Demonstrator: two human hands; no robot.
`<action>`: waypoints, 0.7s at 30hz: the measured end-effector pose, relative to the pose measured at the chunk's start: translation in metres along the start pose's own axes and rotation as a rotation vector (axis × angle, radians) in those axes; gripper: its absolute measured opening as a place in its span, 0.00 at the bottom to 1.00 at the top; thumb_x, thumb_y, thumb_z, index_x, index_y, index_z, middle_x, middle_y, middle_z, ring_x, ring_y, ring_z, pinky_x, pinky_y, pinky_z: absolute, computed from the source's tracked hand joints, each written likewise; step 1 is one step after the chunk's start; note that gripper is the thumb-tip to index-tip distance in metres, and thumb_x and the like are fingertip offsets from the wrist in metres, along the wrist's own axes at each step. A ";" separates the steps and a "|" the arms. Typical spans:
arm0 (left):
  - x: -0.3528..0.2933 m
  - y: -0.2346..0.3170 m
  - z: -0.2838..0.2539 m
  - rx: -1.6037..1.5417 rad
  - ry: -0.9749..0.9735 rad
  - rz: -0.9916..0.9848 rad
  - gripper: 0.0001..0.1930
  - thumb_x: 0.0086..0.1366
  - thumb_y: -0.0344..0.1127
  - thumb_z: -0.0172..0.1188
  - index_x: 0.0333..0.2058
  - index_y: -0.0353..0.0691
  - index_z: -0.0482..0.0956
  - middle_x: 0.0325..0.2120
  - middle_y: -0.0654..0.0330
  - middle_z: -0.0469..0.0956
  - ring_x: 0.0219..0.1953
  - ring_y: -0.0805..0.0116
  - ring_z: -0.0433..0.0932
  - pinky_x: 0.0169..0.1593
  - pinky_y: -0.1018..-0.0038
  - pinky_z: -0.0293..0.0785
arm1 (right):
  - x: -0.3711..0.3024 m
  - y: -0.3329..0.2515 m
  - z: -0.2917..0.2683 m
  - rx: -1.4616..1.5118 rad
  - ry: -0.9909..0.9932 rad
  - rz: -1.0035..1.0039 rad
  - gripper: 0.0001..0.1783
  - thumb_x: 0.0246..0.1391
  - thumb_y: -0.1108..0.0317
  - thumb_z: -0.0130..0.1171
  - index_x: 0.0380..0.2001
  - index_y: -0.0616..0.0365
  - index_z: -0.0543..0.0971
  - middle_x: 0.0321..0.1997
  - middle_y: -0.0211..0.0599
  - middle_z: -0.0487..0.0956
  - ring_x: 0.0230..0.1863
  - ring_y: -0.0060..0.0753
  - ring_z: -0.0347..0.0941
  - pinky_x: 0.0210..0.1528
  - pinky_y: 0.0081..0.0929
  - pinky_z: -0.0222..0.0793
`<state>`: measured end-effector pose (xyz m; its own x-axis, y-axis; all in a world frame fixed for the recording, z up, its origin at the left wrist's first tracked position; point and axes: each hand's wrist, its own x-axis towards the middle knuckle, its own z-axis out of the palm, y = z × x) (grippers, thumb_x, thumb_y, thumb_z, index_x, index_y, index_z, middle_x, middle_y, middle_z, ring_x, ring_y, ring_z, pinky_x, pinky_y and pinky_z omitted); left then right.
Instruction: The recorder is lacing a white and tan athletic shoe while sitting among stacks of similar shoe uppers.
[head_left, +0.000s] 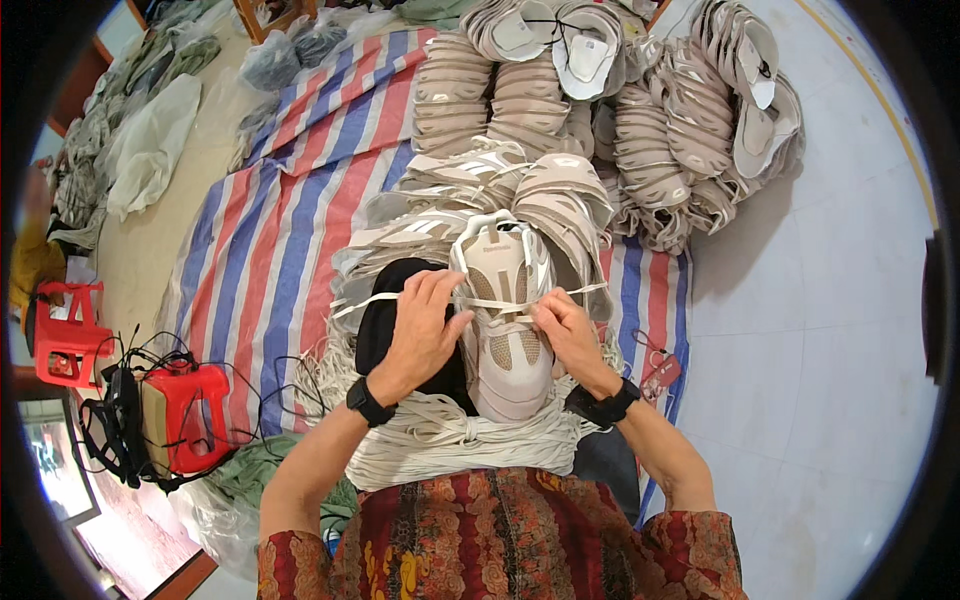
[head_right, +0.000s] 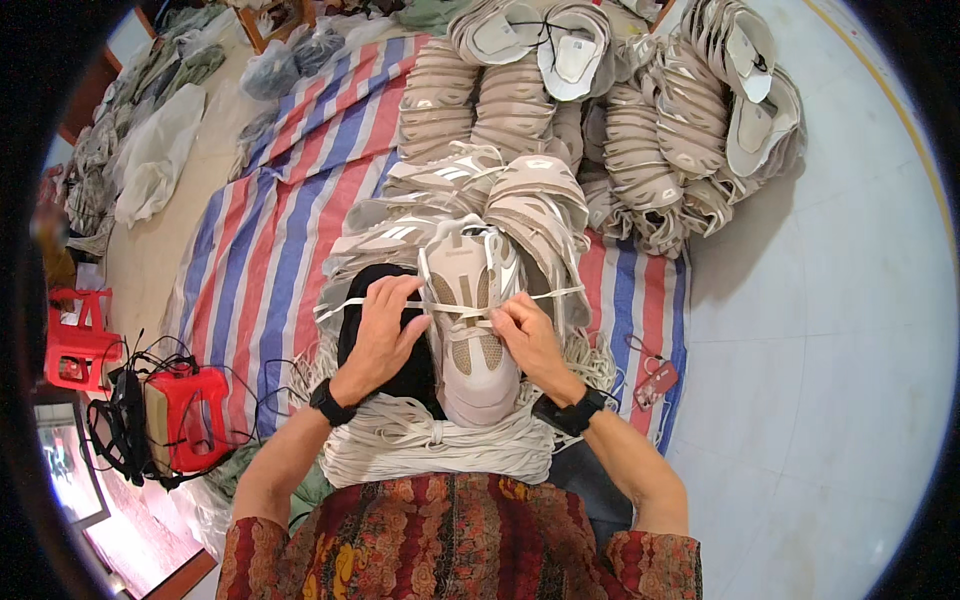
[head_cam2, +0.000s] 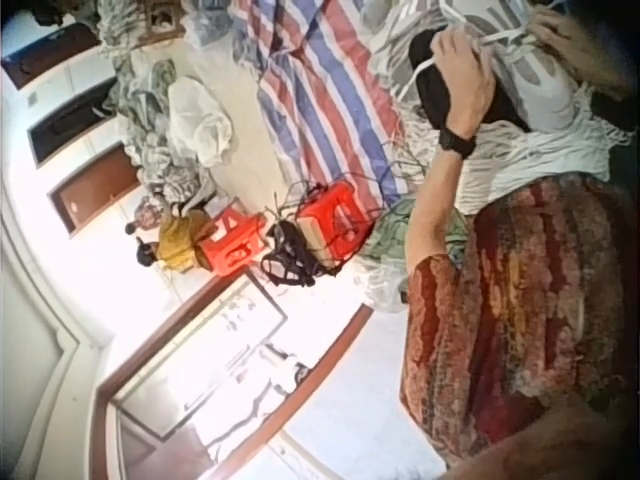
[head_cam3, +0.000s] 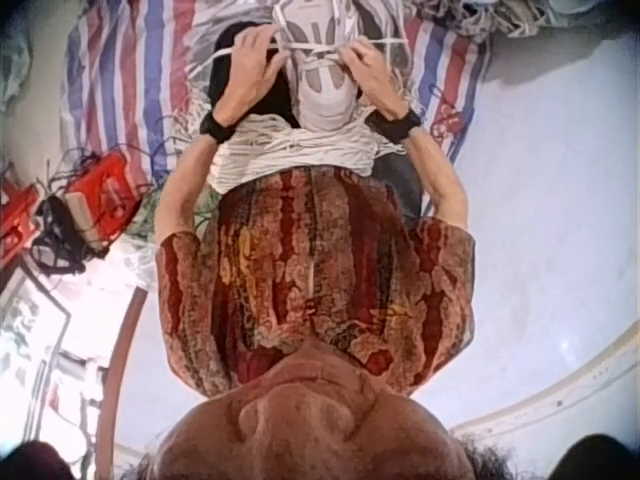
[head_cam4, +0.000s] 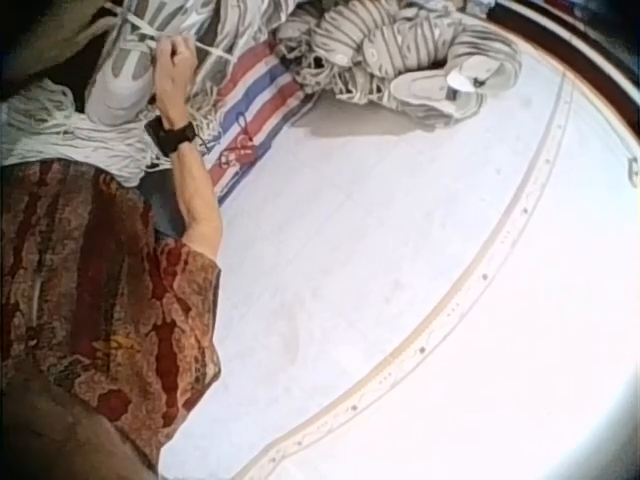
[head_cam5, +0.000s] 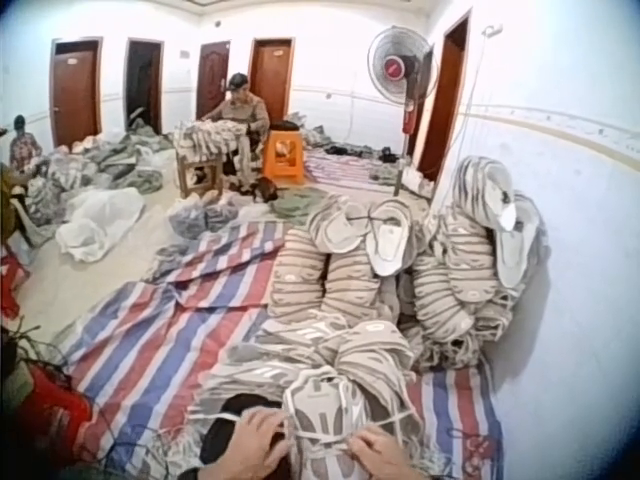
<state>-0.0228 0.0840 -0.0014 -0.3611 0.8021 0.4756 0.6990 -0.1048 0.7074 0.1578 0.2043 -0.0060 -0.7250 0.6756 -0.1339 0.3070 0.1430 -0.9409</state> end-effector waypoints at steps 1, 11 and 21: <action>0.000 -0.008 0.000 0.133 -0.098 -0.009 0.08 0.52 0.31 0.59 0.32 0.36 0.75 0.30 0.56 0.71 0.36 0.60 0.69 0.43 0.68 0.62 | 0.001 0.003 0.005 0.016 0.034 0.022 0.15 0.54 0.63 0.49 0.21 0.65 0.71 0.25 0.31 0.64 0.28 0.23 0.60 0.31 0.21 0.57; -0.012 -0.041 -0.053 0.326 -0.307 0.060 0.13 0.53 0.31 0.58 0.13 0.40 0.66 0.14 0.57 0.65 0.23 0.59 0.64 0.31 0.65 0.57 | 0.008 0.010 0.003 0.117 -0.058 0.132 0.13 0.55 0.61 0.43 0.28 0.62 0.67 0.22 0.30 0.65 0.26 0.20 0.60 0.31 0.20 0.57; -0.013 -0.023 -0.040 0.446 -0.152 0.080 0.12 0.46 0.30 0.63 0.31 0.39 0.73 0.28 0.57 0.69 0.35 0.57 0.66 0.39 0.65 0.61 | -0.004 -0.009 0.008 -0.444 0.128 -0.436 0.11 0.46 0.73 0.57 0.35 0.60 0.70 0.27 0.35 0.68 0.25 0.31 0.66 0.26 0.25 0.63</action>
<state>-0.0591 0.0526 -0.0034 -0.2241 0.8824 0.4138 0.9296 0.0660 0.3626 0.1532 0.1948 0.0001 -0.7700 0.5649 0.2965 0.2466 0.6922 -0.6783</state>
